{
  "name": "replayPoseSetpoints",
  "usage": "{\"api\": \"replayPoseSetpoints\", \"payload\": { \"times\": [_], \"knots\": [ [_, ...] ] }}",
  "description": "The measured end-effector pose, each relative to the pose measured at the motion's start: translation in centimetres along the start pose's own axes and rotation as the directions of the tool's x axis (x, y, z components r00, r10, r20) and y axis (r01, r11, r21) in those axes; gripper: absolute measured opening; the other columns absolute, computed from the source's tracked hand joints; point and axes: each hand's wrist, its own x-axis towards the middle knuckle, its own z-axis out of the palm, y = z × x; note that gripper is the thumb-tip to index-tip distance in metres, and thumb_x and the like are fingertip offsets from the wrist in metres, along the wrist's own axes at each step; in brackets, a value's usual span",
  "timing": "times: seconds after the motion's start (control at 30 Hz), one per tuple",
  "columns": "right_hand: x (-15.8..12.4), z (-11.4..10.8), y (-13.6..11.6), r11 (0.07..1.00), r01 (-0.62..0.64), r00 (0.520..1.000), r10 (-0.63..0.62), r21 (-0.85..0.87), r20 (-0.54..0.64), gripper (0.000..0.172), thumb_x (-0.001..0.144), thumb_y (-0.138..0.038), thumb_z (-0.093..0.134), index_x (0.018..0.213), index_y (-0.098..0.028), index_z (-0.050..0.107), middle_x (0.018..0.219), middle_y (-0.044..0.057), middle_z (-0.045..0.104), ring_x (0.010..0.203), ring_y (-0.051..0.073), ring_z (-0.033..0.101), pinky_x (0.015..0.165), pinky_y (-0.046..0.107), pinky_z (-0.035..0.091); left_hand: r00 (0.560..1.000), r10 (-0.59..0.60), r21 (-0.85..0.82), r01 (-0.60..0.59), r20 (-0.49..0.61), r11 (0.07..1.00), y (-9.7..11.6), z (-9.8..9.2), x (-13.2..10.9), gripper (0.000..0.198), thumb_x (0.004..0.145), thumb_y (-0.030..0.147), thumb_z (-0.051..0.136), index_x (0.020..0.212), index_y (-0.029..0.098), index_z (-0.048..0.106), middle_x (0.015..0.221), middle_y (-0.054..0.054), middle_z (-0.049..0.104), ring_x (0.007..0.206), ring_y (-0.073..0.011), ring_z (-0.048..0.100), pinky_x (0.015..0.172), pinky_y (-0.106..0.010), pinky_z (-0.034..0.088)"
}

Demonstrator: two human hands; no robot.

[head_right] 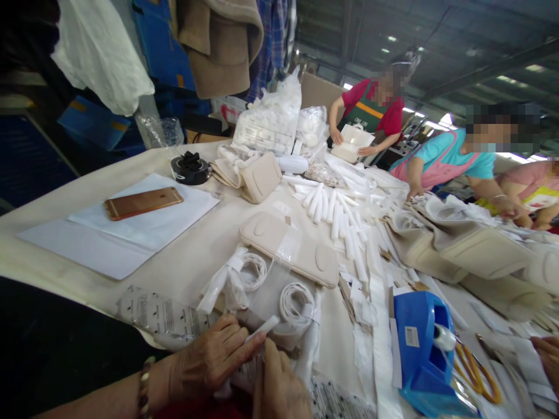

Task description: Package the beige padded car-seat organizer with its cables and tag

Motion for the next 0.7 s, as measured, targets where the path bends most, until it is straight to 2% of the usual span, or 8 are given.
{"api": "replayPoseSetpoints", "payload": {
  "times": [0.13, 0.23, 0.3, 0.37, 0.43, 0.5, 0.6, 0.7],
  "knots": [
    [0.6, -3.0, 0.4, 0.932, 0.146, 0.989, -0.143, -0.331, 0.032, 0.036, 0.092, -0.015, 0.032, 0.118, -0.015, 0.057, 0.113, 0.013, 0.067, 0.078, 0.019, 0.071, 0.05, 0.021, 0.056, 0.999, -0.021, 0.004, 0.021, 0.025, 1.0, 0.1, -0.5, 0.1, 0.044, 0.081, 0.008, 0.038, 0.124, -0.004, 0.043, 0.076, -0.006, 0.056, 0.067, -0.0185, 0.053, 0.07, -0.038, 0.048],
    [1.5, -3.8, 0.3, 0.845, 0.253, 0.968, -0.215, -0.471, 0.133, 0.044, 0.083, -0.002, 0.029, 0.117, -0.009, 0.057, 0.119, 0.015, 0.063, 0.066, 0.016, 0.07, 0.044, 0.021, 0.053, 0.999, -0.023, 0.002, 0.023, 0.033, 1.0, 0.1, -0.8, 0.3, 0.044, 0.081, 0.008, 0.04, 0.122, -0.004, 0.043, 0.076, -0.006, 0.057, 0.066, -0.018, 0.053, 0.069, -0.036, 0.047],
    [2.6, -4.1, 0.1, 0.812, 0.332, 0.943, -0.281, -0.48, 0.176, 0.044, 0.079, 0.0, 0.033, 0.115, -0.007, 0.056, 0.113, 0.015, 0.066, 0.059, 0.014, 0.067, 0.044, 0.021, 0.052, 0.998, -0.027, -0.013, 0.028, 0.049, 1.0, 0.1, -0.7, 0.2, 0.048, 0.08, 0.009, 0.042, 0.126, -0.004, 0.039, 0.077, -0.006, 0.056, 0.066, -0.0176, 0.052, 0.069, -0.036, 0.047],
    [3.8, -4.3, -0.1, 0.799, 0.377, 0.926, -0.325, -0.469, 0.191, 0.038, 0.075, 0.0, 0.039, 0.106, -0.01, 0.057, 0.096, 0.01, 0.07, 0.057, 0.015, 0.066, 0.046, 0.021, 0.053, 0.995, -0.04, -0.027, 0.043, 0.091, 0.999, 0.1, -0.5, 0.0, 0.054, 0.079, 0.009, 0.044, 0.13, -0.005, 0.034, 0.078, -0.005, 0.056, 0.067, -0.0176, 0.052, 0.07, -0.037, 0.046],
    [4.7, -4.5, 0.0, 0.813, 0.37, 0.929, -0.33, -0.45, 0.168, 0.028, 0.073, 0.001, 0.04, 0.091, -0.015, 0.055, 0.076, 0.005, 0.067, 0.054, 0.016, 0.064, 0.045, 0.023, 0.052, 0.993, -0.049, -0.039, 0.054, 0.11, 0.998, 0.0, -0.2, -0.1, 0.057, 0.079, 0.008, 0.043, 0.133, -0.006, 0.031, 0.078, -0.005, 0.056, 0.067, -0.0178, 0.051, 0.07, -0.037, 0.046],
    [5.2, -4.5, 0.5, 0.827, 0.378, 0.924, -0.364, -0.415, 0.117, 0.027, 0.073, 0.003, 0.036, 0.085, -0.018, 0.05, 0.064, 0.001, 0.06, 0.048, 0.015, 0.061, 0.042, 0.022, 0.048, 0.996, -0.054, -0.049, 0.057, 0.075, 0.997, 0.0, 0.0, -0.2, 0.057, 0.08, 0.008, 0.041, 0.134, -0.005, 0.029, 0.076, -0.005, 0.057, 0.067, -0.0174, 0.051, 0.069, -0.037, 0.045],
    [5.1, -4.3, 1.6, 0.848, 0.381, 0.918, -0.394, -0.368, 0.044, 0.028, 0.077, 0.002, 0.029, 0.089, -0.017, 0.046, 0.061, -0.001, 0.055, 0.041, 0.013, 0.057, 0.035, 0.021, 0.04, 0.999, -0.043, -0.083, 0.043, 0.007, 0.996, 0.0, 0.1, -0.3, 0.055, 0.083, 0.008, 0.04, 0.135, -0.006, 0.026, 0.073, -0.003, 0.057, 0.064, -0.0164, 0.05, 0.068, -0.036, 0.044],
    [5.1, -4.0, 2.6, 0.903, 0.298, 0.951, -0.308, -0.311, 0.018, 0.021, 0.084, -0.005, 0.03, 0.083, -0.021, 0.044, 0.059, -0.002, 0.053, 0.039, 0.014, 0.055, 0.034, 0.023, 0.036, 1.0, -0.024, -0.109, 0.023, -0.003, 0.994, -0.1, 0.2, -0.3, 0.051, 0.086, 0.008, 0.043, 0.133, -0.005, 0.03, 0.073, -0.001, 0.058, 0.063, -0.0147, 0.049, 0.067, -0.034, 0.042]
  ]
}}
